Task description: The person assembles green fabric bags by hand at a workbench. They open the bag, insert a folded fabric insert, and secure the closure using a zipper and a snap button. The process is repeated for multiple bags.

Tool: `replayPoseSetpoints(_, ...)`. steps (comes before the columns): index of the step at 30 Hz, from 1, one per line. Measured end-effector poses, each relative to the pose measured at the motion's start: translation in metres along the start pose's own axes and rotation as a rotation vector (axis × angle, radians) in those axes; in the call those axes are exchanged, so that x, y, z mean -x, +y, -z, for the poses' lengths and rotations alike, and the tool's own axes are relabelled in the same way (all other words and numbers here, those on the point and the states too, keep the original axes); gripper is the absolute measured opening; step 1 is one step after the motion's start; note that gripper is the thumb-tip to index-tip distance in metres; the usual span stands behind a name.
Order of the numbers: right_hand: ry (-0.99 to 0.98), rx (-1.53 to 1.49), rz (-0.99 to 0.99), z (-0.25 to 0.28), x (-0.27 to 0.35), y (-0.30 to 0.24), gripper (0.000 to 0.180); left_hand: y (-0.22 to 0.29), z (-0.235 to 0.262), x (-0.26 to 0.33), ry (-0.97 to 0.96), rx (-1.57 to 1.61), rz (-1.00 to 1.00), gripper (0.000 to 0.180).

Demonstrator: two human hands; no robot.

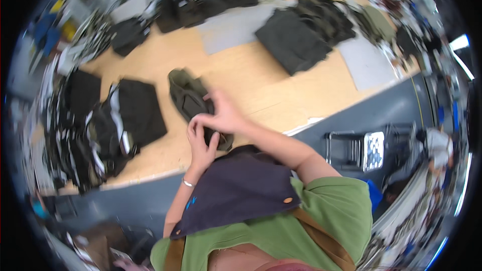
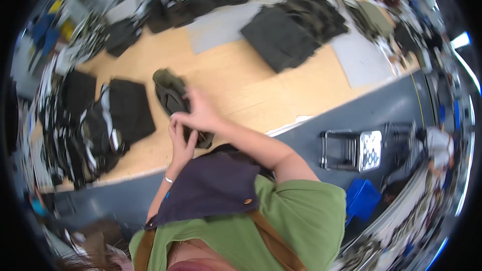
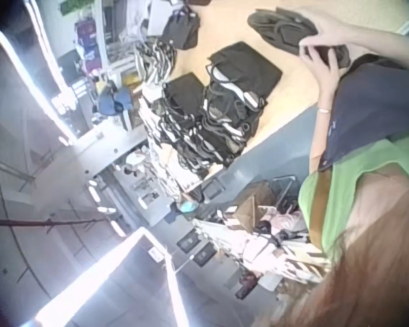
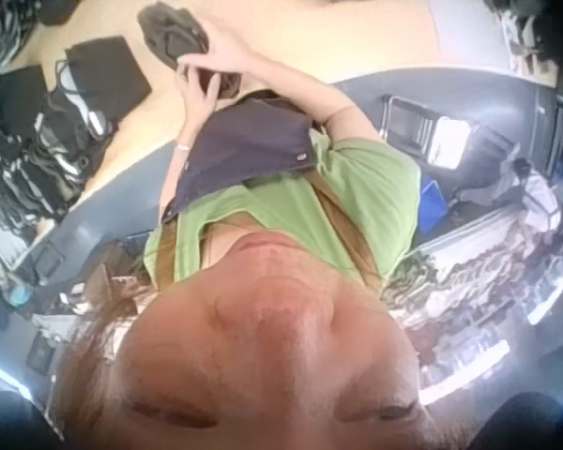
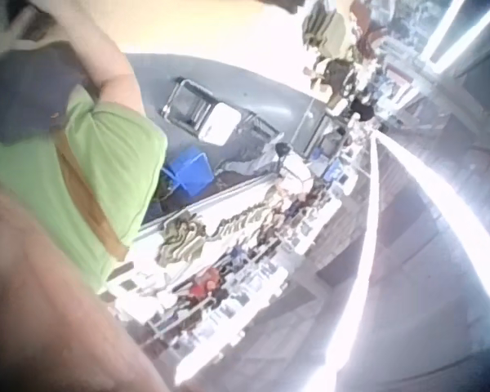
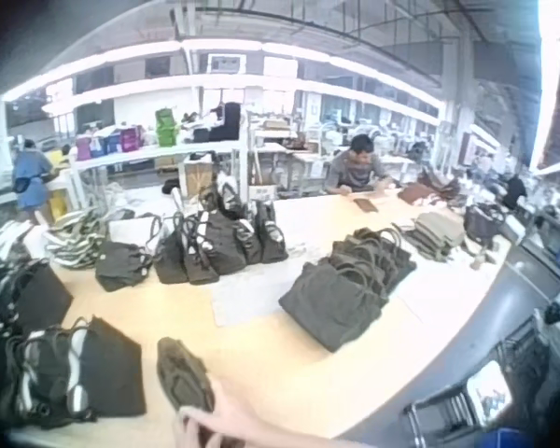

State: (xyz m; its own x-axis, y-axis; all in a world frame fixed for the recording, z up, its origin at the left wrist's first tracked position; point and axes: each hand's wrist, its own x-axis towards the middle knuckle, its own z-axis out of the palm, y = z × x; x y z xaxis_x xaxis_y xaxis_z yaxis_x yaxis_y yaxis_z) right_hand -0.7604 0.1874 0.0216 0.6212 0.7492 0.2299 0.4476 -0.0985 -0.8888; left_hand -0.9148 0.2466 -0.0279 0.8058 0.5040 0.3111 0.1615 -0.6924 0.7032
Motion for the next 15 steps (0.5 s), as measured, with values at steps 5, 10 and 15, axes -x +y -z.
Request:
replayPoseSetpoints(5,0.172,-0.223,-0.09,-0.003,-0.013,0.002,0.031,0.022,-0.008,-0.014,-0.118,0.114,-0.067,0.068)
replayPoseSetpoints(10,0.262,0.107,0.085,0.102,-0.071,0.003,0.029,0.031,-0.014,-0.038,-0.258,0.166,0.061,0.059)
replayPoseSetpoints(15,0.44,0.616,-0.432,0.172,-0.086,0.058,0.049,0.027,-0.061,-0.057,-0.604,0.249,0.128,0.066)
